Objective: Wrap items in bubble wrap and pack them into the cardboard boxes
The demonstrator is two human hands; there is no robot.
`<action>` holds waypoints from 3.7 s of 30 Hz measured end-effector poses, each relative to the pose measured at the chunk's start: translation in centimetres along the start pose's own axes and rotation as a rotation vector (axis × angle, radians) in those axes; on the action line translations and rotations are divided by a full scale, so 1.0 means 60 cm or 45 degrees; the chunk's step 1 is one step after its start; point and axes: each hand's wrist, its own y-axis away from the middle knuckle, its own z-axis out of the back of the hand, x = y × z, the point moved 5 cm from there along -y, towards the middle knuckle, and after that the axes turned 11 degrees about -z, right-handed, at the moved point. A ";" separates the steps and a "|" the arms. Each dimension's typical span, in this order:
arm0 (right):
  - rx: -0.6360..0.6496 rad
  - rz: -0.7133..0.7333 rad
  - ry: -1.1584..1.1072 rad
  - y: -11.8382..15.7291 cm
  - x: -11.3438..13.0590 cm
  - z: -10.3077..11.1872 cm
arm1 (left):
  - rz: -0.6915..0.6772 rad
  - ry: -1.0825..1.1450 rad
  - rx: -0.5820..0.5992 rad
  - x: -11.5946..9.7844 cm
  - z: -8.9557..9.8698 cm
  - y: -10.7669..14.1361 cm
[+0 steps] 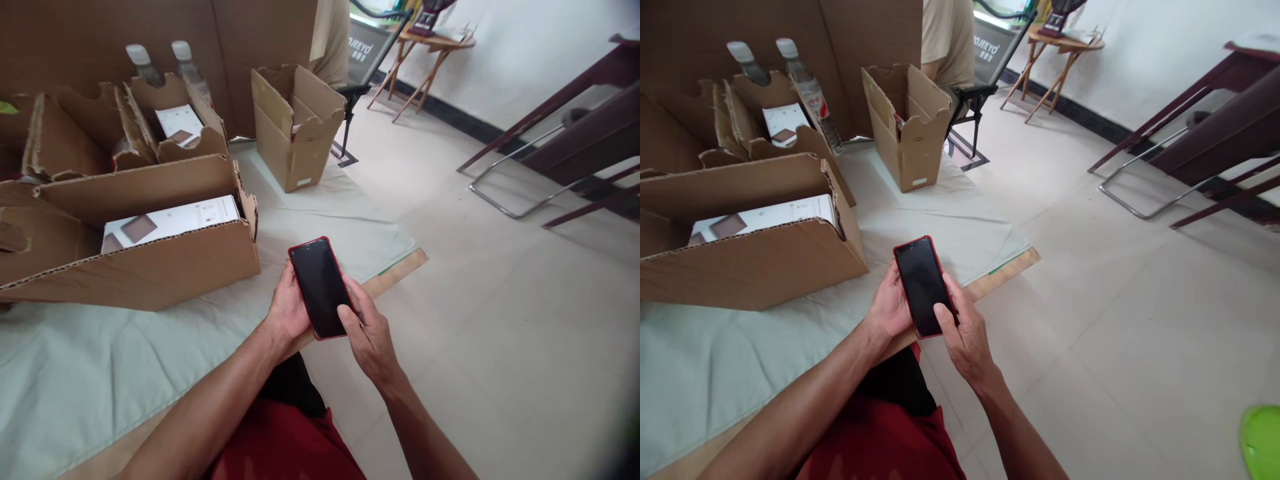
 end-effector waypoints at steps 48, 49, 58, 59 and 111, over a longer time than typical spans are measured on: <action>0.372 -0.548 -0.789 0.019 -0.091 0.021 | 0.025 0.044 0.012 -0.002 0.004 -0.003; 0.342 -0.551 -0.764 0.014 -0.091 0.030 | 0.016 0.039 0.017 -0.001 0.004 -0.002; 0.018 -0.428 -0.443 -0.209 -0.066 0.180 | -0.054 -0.031 0.051 0.014 0.020 -0.008; 0.009 -0.420 -0.440 -0.248 -0.062 0.186 | -0.056 -0.033 0.054 0.015 0.020 -0.008; 0.405 0.269 0.312 -0.239 0.139 -0.214 | -1.615 -1.443 -0.491 -0.290 0.177 0.200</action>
